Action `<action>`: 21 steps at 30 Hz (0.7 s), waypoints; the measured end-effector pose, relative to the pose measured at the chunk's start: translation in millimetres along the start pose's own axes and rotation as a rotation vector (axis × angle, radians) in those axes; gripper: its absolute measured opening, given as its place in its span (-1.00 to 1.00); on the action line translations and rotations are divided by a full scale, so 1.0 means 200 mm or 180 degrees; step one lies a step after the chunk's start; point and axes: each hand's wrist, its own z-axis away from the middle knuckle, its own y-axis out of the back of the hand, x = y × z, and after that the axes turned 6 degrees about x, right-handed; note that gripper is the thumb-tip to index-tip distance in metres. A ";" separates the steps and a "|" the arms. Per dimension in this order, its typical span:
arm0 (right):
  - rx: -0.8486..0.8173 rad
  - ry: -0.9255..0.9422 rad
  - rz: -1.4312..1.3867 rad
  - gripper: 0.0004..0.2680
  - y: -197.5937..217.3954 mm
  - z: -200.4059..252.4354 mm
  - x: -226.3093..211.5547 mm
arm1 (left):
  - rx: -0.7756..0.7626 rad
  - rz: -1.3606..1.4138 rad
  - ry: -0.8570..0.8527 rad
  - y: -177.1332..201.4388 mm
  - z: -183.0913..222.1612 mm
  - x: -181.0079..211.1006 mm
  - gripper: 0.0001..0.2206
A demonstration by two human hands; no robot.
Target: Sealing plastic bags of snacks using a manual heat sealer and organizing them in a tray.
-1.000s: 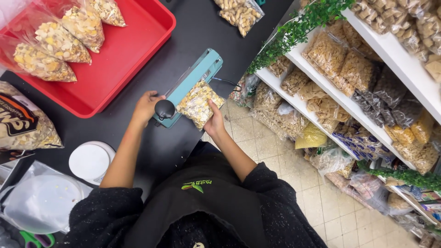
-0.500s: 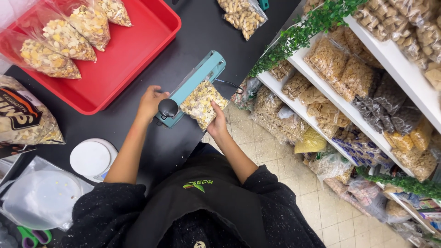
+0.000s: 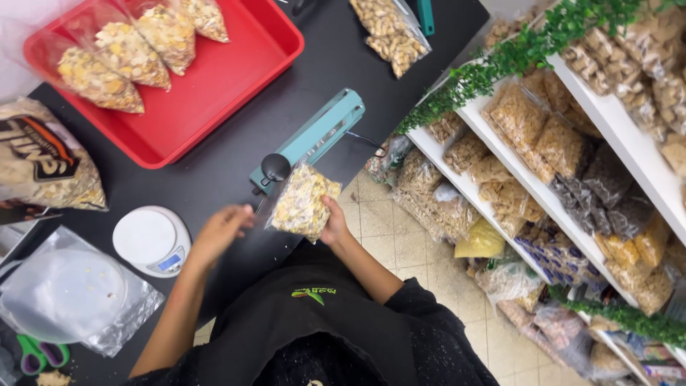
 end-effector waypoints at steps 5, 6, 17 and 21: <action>-0.0648 -0.0296 0.0423 -0.53 0.08 -0.03 0.14 | -0.0745 0.0851 0.0497 -0.09 0.24 -0.04 -0.36; -0.0734 -0.0331 0.0513 -0.52 0.09 -0.03 0.17 | -0.0408 0.1272 0.0560 -0.12 0.23 -0.11 -0.40; -0.1254 -0.0072 0.1084 -0.52 -0.11 0.07 0.26 | 0.1311 0.2576 -0.0470 -0.12 0.18 -0.34 -0.76; -0.1225 0.0513 0.1361 -0.57 -0.14 0.03 0.25 | 0.1449 0.1578 -0.1099 -0.04 0.27 -0.13 -0.83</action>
